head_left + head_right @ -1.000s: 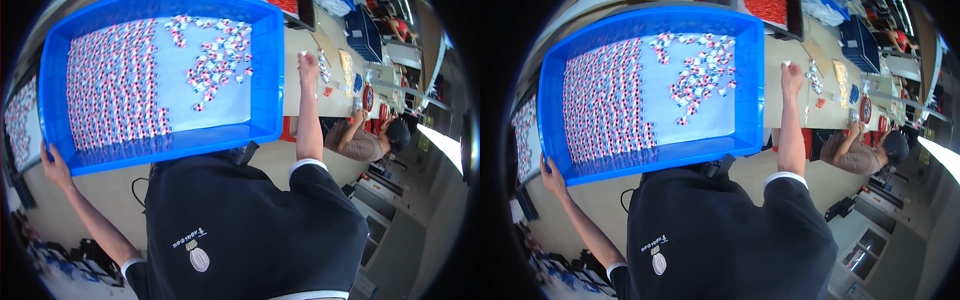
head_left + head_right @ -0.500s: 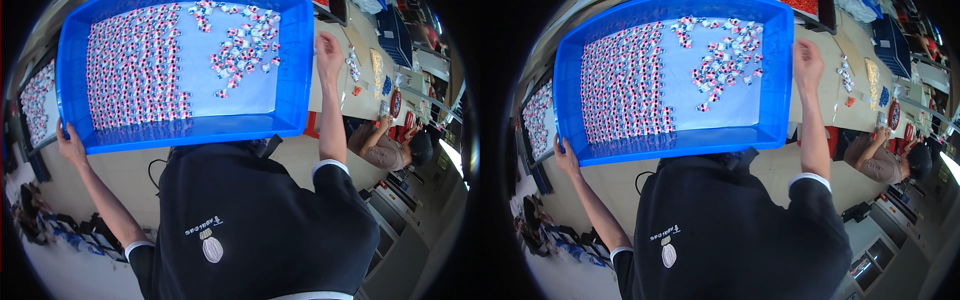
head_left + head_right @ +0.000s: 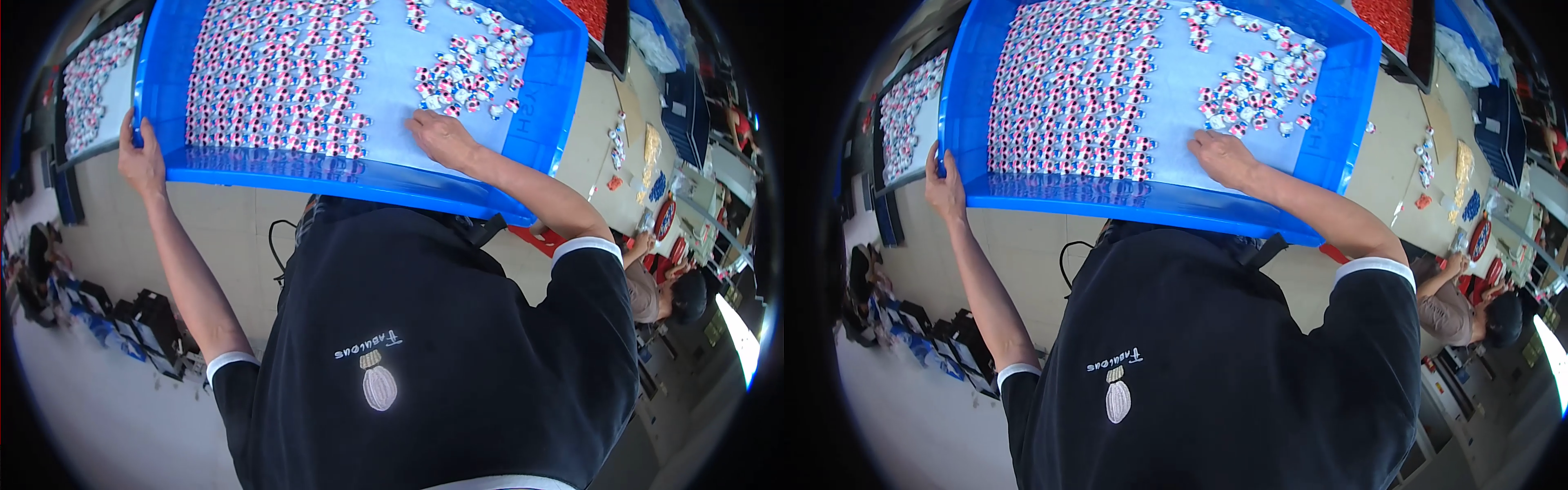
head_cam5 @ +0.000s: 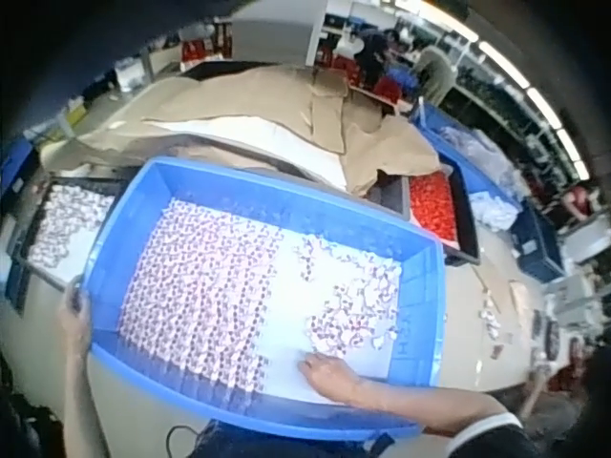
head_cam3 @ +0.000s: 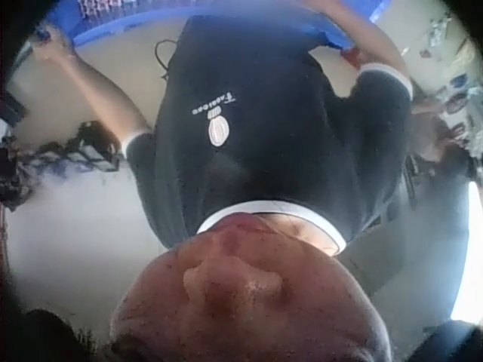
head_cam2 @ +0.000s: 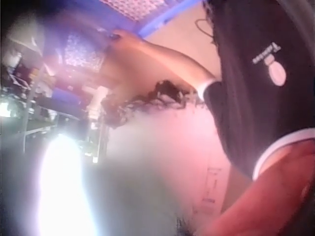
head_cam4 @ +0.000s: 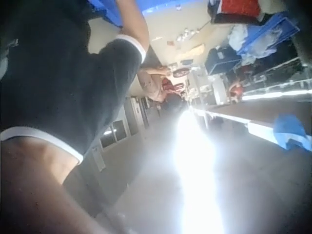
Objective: The person sorts small plastic components by hand, transferring them from a central pile into the grid compartments of a blue tray.
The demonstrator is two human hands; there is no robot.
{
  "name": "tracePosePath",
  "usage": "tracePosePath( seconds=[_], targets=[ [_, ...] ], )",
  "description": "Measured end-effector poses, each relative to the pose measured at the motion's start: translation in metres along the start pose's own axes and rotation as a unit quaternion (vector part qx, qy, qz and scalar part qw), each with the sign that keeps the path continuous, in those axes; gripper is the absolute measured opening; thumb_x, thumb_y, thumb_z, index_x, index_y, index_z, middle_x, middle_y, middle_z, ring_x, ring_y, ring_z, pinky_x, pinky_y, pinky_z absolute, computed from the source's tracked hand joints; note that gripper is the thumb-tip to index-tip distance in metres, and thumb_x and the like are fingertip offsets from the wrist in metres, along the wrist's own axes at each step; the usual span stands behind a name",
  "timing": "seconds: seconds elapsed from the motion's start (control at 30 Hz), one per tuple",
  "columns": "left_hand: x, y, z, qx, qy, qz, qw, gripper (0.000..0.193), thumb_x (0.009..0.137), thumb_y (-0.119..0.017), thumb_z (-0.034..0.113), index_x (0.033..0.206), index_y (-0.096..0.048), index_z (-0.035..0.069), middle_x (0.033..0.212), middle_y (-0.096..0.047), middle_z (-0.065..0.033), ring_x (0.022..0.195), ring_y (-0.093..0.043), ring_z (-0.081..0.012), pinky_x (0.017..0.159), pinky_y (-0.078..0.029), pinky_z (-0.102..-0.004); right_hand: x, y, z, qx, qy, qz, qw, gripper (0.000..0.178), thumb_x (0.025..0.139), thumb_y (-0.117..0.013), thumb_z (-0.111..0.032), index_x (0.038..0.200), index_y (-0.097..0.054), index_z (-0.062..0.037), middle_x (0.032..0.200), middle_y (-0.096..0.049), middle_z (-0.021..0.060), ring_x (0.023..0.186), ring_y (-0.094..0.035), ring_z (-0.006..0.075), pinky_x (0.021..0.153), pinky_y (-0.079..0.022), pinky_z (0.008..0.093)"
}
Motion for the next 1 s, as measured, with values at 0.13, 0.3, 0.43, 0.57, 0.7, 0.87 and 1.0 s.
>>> tracePosePath(
  seconds=[0.13, 0.3, 0.43, 0.57, 0.7, 0.87, 1.0],
  targets=[
    [0.000, -0.001, 0.003, 0.006, -0.005, 0.009, 1.000, 0.035, 0.087, -0.065, 0.031, 0.120, -0.065, 0.020, 0.075, -0.061, -0.0040, 0.063, -0.052, -0.0122, 0.061, -0.046, -0.0297, 0.002, 0.002, -0.004, -0.016, 0.009, 0.005, 1.000, 0.021, 0.075, -0.056, 0.000, 0.095, -0.057, -0.0014, 0.092, -0.056, 0.0126, 0.084, -0.061, 0.0290, 0.070, -0.053, 0.0395],
    [-0.002, 0.001, 0.006, 0.012, 0.016, 0.003, 1.000, 0.037, 0.087, -0.064, 0.035, 0.120, -0.064, 0.020, 0.085, -0.067, -0.0075, 0.071, -0.060, -0.0152, 0.067, -0.049, -0.0308, 0.011, 0.004, 0.002, 0.100, -0.078, 0.004, 0.992, 0.013, 0.078, -0.061, -0.006, 0.090, -0.061, -0.0018, 0.083, -0.058, 0.0128, 0.076, -0.062, 0.0313, 0.069, -0.053, 0.0380],
    [-0.004, 0.003, 0.010, 0.013, -0.002, 0.024, 1.000, 0.038, 0.087, -0.063, 0.036, 0.121, -0.064, 0.020, 0.090, -0.069, -0.0096, 0.074, -0.062, -0.0164, 0.070, -0.049, -0.0312, 0.054, 0.002, 0.013, 0.248, -0.170, 0.017, 0.953, 0.015, 0.080, -0.063, -0.013, 0.090, -0.064, -0.0016, 0.076, -0.061, 0.0115, 0.072, -0.063, 0.0269, 0.069, -0.052, 0.0342],
    [-0.003, 0.003, 0.015, 0.000, 0.023, 0.001, 1.000, 0.038, 0.087, -0.062, 0.037, 0.121, -0.064, 0.021, 0.089, -0.069, -0.0087, 0.074, -0.062, -0.0165, 0.070, -0.049, -0.0314, 0.076, -0.020, 0.026, 0.473, -0.320, 0.069, 0.818, 0.019, 0.087, -0.064, -0.019, 0.092, -0.066, -0.0015, 0.079, -0.068, 0.0072, 0.067, -0.065, 0.0119, 0.056, -0.052, 0.0268],
    [-0.004, 0.003, 0.012, -0.001, 0.036, -0.003, 0.999, 0.038, 0.086, -0.062, 0.038, 0.120, -0.064, 0.022, 0.084, -0.069, -0.0068, 0.071, -0.062, -0.0160, 0.069, -0.049, -0.0314, 0.076, -0.012, 0.011, 0.485, -0.359, 0.040, 0.796, 0.020, 0.089, -0.064, -0.020, 0.095, -0.064, -0.0011, 0.077, -0.067, 0.0050, 0.064, -0.064, 0.0102, 0.052, -0.050, 0.0242],
    [-0.004, 0.003, 0.008, -0.006, 0.026, 0.007, 1.000, 0.038, 0.086, -0.062, 0.040, 0.120, -0.064, 0.024, 0.080, -0.068, -0.0075, 0.067, -0.060, -0.0167, 0.067, -0.048, -0.0322, 0.065, -0.016, 0.010, 0.423, -0.336, 0.023, 0.841, 0.021, 0.088, -0.066, -0.020, 0.095, -0.064, 0.0004, 0.077, -0.067, 0.0057, 0.063, -0.065, 0.0115, 0.055, -0.051, 0.0251],
    [-0.005, 0.003, 0.008, 0.003, 0.012, 0.017, 1.000, 0.038, 0.086, -0.061, 0.042, 0.120, -0.064, 0.024, 0.077, -0.067, -0.0083, 0.064, -0.059, -0.0172, 0.065, -0.048, -0.0328, 0.064, -0.019, 0.012, 0.430, -0.279, 0.045, 0.857, 0.020, 0.087, -0.066, -0.019, 0.094, -0.065, -0.0003, 0.077, -0.068, 0.0056, 0.065, -0.065, 0.0110, 0.059, -0.050, 0.0244]
  ],
)
Point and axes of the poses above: each hand's wrist, its own x-axis towards the middle knuckle, its own y-axis out of the back of the hand, z = x × y, the point moved 4 cm from there along x, towards the middle knuckle
